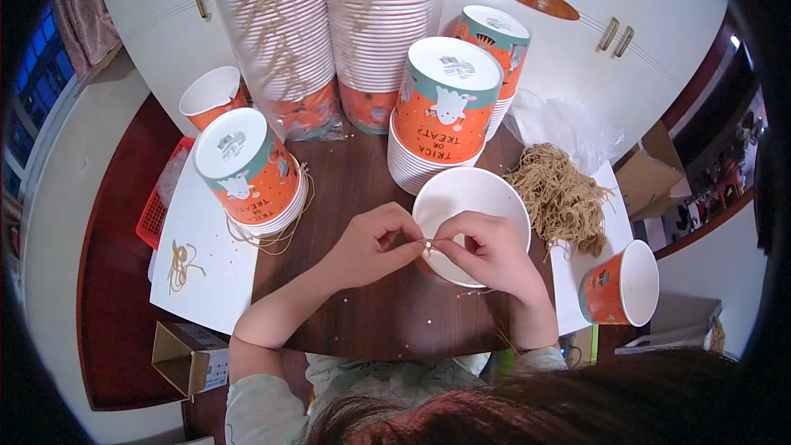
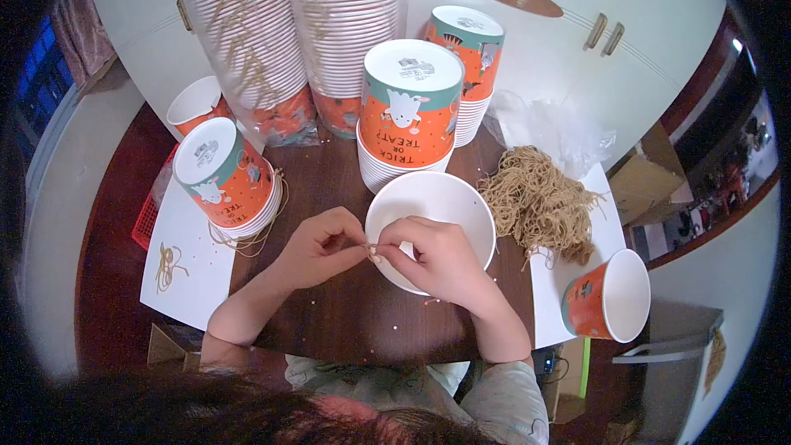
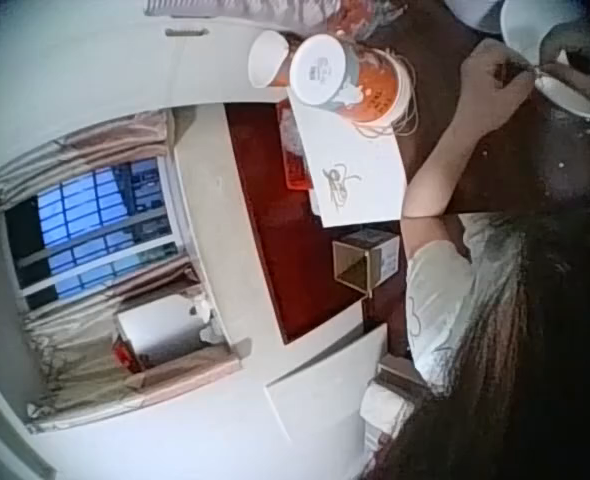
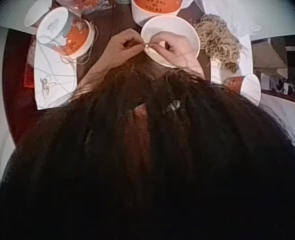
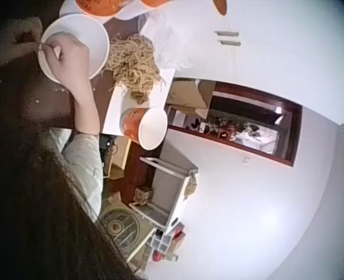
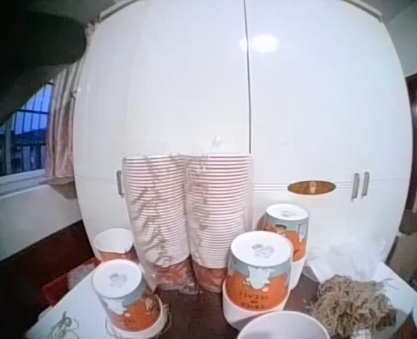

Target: Attaching string handles to paper cups by threading them through holes and tying knots.

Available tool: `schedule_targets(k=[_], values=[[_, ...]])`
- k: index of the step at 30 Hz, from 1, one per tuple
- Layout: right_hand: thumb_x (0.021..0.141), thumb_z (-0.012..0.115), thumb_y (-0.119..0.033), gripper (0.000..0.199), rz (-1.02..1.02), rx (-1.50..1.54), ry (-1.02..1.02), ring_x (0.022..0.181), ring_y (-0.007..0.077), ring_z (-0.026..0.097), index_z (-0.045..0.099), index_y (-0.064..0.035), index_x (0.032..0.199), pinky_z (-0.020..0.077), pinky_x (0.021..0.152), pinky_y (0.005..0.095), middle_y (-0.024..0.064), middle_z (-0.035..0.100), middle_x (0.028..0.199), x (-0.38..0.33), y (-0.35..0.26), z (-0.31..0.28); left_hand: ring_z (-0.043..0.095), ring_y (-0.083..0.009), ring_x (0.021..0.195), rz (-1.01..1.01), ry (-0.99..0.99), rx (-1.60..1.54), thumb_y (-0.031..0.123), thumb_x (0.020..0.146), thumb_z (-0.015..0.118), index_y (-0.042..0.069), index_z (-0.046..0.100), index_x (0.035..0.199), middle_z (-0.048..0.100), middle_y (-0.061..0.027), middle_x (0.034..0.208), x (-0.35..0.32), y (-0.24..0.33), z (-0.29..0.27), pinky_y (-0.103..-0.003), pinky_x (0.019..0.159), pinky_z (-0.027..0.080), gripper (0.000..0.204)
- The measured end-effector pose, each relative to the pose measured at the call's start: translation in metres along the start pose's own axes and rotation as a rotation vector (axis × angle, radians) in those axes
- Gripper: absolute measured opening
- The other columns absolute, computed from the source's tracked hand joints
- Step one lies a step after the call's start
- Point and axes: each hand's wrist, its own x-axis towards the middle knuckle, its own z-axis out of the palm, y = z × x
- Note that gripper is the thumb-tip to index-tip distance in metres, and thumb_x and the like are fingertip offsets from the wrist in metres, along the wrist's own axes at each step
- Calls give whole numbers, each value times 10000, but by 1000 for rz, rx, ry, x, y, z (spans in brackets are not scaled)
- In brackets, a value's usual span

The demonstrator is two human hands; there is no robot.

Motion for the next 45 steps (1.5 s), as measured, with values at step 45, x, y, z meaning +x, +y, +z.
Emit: schedule_targets(k=[45], values=[[743, 535, -101, 187, -197, -140, -336, 719, 255, 593, 496, -55, 920, 486, 563, 351, 92, 568, 750, -27, -34, 25, 472, -29, 708, -196, -48, -290, 96, 809, 586, 46, 560, 870, 538, 32, 791, -8, -14, -41, -176, 626, 388, 83]])
